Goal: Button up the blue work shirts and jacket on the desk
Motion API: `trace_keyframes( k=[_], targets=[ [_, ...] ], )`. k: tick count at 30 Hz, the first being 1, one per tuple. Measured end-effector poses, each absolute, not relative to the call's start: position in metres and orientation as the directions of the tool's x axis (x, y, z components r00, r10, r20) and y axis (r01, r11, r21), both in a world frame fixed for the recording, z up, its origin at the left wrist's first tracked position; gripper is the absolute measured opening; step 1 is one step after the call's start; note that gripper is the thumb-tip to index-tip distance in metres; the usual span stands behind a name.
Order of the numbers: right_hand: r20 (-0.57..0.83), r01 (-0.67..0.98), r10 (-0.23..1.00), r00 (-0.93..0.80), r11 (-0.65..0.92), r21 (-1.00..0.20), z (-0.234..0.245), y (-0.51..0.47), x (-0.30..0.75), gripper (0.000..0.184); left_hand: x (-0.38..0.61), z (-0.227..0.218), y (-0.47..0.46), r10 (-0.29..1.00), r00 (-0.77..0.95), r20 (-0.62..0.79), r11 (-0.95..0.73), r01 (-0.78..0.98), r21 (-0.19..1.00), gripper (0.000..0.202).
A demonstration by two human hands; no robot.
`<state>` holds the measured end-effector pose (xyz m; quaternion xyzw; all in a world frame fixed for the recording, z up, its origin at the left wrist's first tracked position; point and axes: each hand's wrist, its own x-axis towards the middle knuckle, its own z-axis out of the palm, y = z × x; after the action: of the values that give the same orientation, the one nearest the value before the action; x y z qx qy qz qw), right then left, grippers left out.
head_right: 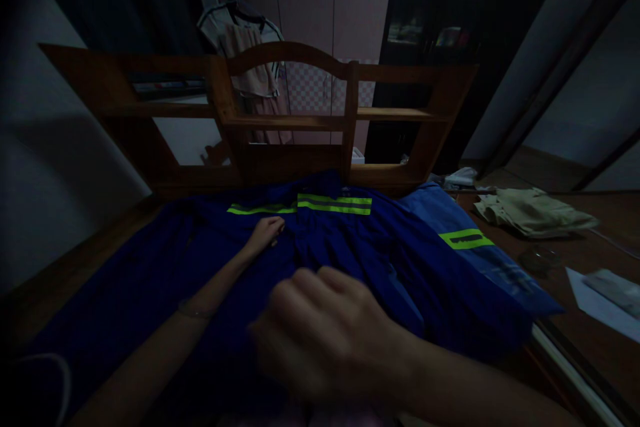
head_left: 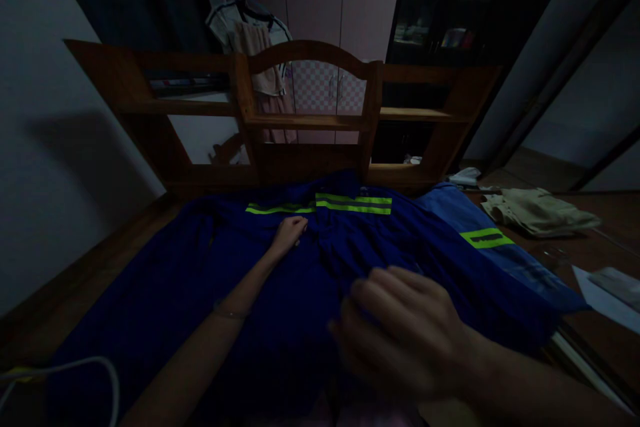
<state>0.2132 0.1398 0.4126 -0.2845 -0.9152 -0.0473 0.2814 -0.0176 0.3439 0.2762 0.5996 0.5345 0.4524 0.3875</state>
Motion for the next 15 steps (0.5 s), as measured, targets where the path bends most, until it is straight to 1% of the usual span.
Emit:
trace_keyframes(
  k=[2,3,5,7,8,10,12,13,15],
  targets=[
    [0.493,0.676,0.602,-0.628,0.736,-0.037,0.4,0.161,0.218,0.019,-0.02,0.286,0.338,0.992,-0.012,0.126,-0.116,0.302,0.946,0.025],
    [0.468,0.732,0.661,-0.586,0.68,-0.045,0.39,0.171,0.221,0.019,-0.021,0.292,0.333,0.991,-0.024,0.129,-0.115,0.308,0.944,0.025],
    [0.422,0.808,0.767,-0.483,0.576,-0.123,0.369,0.186,0.226,0.015,-0.02,0.305,0.314,0.99,-0.037,0.139,-0.12,0.314,0.942,0.025],
    [0.394,0.846,0.832,-0.39,0.493,-0.204,0.349,0.191,0.227,0.013,-0.013,0.316,0.284,0.991,0.002,0.134,-0.128,0.304,0.944,0.024],
    [0.39,0.856,0.851,-0.353,0.462,-0.233,0.341,0.191,0.226,0.015,-0.009,0.319,0.266,0.991,0.064,0.117,-0.131,0.287,0.949,0.024],
    [0.387,0.86,0.868,-0.311,0.43,-0.274,0.329,0.187,0.222,0.026,0.003,0.32,0.227,0.985,0.143,0.098,-0.136,0.284,0.949,0.024],
    [0.373,0.851,0.878,-0.299,0.422,-0.313,0.321,0.184,0.215,0.035,0.015,0.314,0.193,0.985,0.112,0.129,-0.159,0.329,0.931,0.02],
    [0.358,0.844,0.884,-0.301,0.422,-0.332,0.317,0.184,0.213,0.035,0.02,0.309,0.179,0.985,0.091,0.146,-0.168,0.344,0.924,0.018],
    [0.327,0.832,0.898,-0.295,0.41,-0.373,0.311,0.184,0.209,0.027,0.028,0.297,0.161,0.985,0.047,0.168,-0.174,0.35,0.921,0.017]
  ],
)
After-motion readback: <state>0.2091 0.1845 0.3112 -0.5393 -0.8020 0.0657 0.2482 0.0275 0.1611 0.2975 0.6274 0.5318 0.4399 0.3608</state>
